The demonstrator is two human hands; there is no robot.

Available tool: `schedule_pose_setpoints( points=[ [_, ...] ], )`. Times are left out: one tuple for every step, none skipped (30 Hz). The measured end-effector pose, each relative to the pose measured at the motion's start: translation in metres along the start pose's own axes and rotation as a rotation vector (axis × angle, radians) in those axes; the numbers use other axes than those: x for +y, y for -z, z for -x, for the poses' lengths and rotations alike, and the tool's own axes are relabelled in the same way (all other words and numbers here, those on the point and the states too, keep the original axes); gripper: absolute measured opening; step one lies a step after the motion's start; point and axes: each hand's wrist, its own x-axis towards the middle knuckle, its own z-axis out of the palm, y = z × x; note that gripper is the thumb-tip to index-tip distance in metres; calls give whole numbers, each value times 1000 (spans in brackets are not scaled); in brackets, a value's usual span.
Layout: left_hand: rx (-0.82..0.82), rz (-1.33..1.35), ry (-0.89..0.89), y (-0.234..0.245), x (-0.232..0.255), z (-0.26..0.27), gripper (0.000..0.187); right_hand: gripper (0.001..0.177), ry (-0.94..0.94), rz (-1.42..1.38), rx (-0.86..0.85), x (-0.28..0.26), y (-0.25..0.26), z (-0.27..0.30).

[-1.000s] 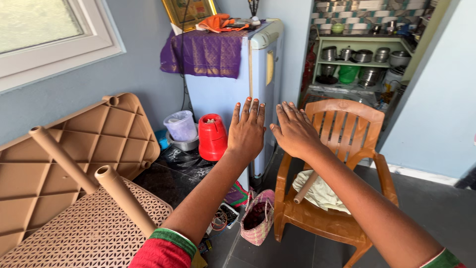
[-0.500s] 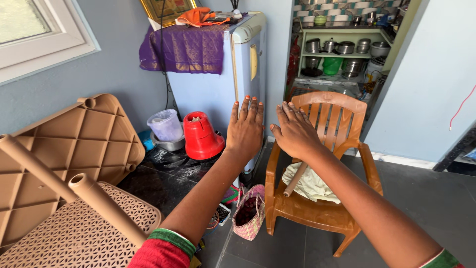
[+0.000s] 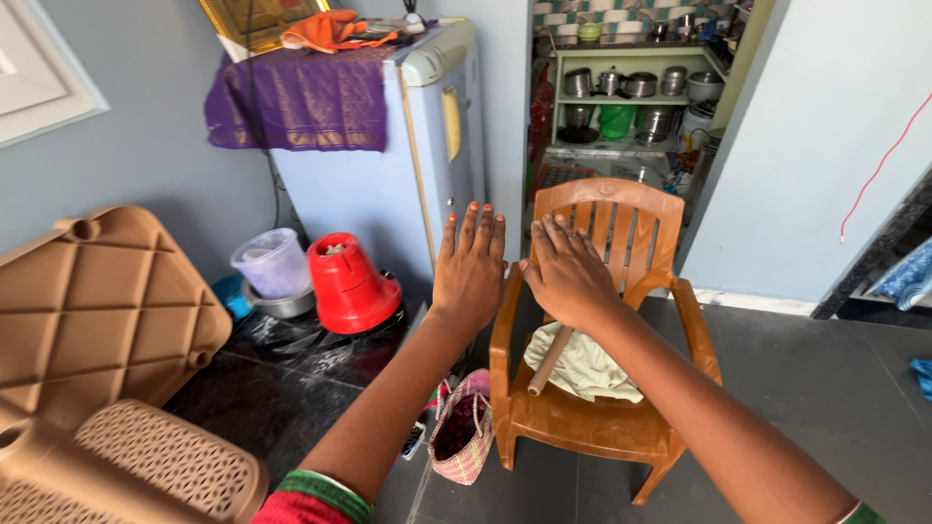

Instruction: The person assembles a two-tier plastic table by inserting cylindrical legs into the lower shelf and then attaching the top shelf. They align and press each leg into place and then secure the top surface, completing the assembly.

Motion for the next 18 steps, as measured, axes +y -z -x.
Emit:
schedule_pose_setpoints(
  points=[
    [-1, -15, 3, -6, 3, -4, 68, 68, 9, 12, 5, 6, -5, -2],
    [-2, -31, 7, -13, 6, -8, 67, 69, 17, 25, 9, 12, -10, -5],
    [7, -1, 15, -20, 9, -13, 66, 69, 27, 39, 17, 19, -15, -9],
    [16, 28, 23, -27, 12, -17, 66, 69, 14, 32, 26, 26, -19, -11],
    [20, 58, 34, -34, 16, -18, 65, 68, 3, 23, 30, 33, -25, -10],
    [19, 66, 45, -42, 19, -20, 64, 68, -8, 14, 35, 39, -31, -9],
    [17, 72, 57, -49, 23, -22, 62, 67, -13, 16, 41, 45, -36, -10],
    [16, 79, 69, -57, 26, -24, 61, 66, -19, 18, 48, 51, -42, -11],
    [6, 63, 71, -64, 30, -26, 61, 66, -24, 19, 55, 57, -47, -13],
    [-4, 47, 74, -71, 33, -27, 60, 66, -22, 20, 72, 63, -53, -15],
    [-14, 32, 76, -78, 37, -29, 60, 66, -21, 20, 89, 69, -58, -17],
    [11, 74, 78, -85, 40, -31, 59, 66, -19, 20, 106, 74, -65, -20],
    [34, 118, 80, -93, 44, -33, 58, 66, -23, 22, 98, 79, -72, -23],
    [57, 162, 82, -101, 47, -34, 57, 66, -27, 24, 89, 84, -79, -25],
    [52, 162, 76, -109, 51, -36, 58, 66, -30, 26, 82, 89, -85, -28],
    [46, 161, 69, -117, 55, -38, 59, 65, -37, 18, 68, 93, -92, -31],
    [40, 160, 66, -125, 58, -39, 60, 65, -41, 9, 54, 97, -99, -34],
    [43, 175, 65, -134, 61, -41, 59, 64, -45, 0, 40, 100, -106, -37]
  ],
)
